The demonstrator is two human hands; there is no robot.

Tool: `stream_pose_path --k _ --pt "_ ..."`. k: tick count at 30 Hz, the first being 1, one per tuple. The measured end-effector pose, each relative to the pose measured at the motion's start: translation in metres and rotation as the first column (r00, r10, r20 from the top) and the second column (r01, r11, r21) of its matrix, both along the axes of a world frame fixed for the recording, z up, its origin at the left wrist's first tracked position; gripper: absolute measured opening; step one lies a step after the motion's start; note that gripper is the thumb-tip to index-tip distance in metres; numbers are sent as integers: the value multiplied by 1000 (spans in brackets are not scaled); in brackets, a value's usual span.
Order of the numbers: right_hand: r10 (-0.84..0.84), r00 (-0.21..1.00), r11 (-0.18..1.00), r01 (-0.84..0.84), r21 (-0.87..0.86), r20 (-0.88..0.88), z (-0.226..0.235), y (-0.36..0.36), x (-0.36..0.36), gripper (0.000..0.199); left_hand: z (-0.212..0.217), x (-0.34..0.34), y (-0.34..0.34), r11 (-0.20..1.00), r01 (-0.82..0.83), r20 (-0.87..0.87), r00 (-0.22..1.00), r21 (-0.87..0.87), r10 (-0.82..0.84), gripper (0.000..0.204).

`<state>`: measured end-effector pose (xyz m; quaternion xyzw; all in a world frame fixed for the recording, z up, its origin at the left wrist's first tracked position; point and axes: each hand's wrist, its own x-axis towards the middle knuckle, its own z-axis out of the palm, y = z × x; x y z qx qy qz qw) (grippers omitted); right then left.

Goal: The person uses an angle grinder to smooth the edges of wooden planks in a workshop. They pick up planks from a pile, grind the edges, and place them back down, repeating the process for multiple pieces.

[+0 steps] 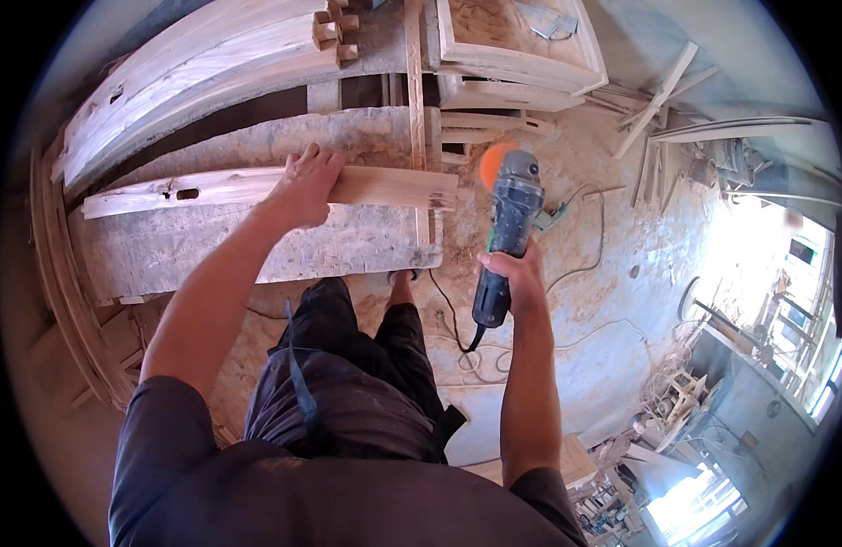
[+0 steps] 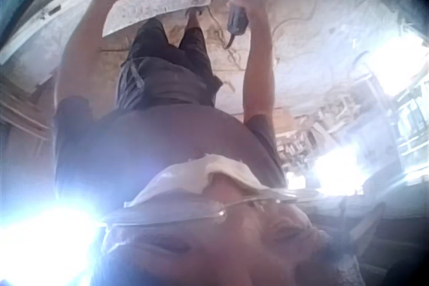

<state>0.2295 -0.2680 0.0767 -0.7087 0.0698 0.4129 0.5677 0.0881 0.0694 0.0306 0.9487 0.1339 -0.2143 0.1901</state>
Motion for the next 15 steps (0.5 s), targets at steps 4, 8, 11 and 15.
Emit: stream_pose_path --k 4,8,11,15 --pt "-112 991 993 110 -31 -69 24 -5 -19 42 -27 -23 -9 997 -44 327 945 56 24 57" --pt "-81 993 996 77 -51 -89 29 -4 -32 36 -36 -27 -13 992 -78 417 908 97 31 54" --pt "-73 992 996 69 -48 -99 36 9 -38 32 -36 -33 -18 988 -87 477 879 131 15 53" --pt "-111 976 993 104 -48 -185 44 18 -51 29 -36 -34 -20 984 -88 539 842 153 -9 51"
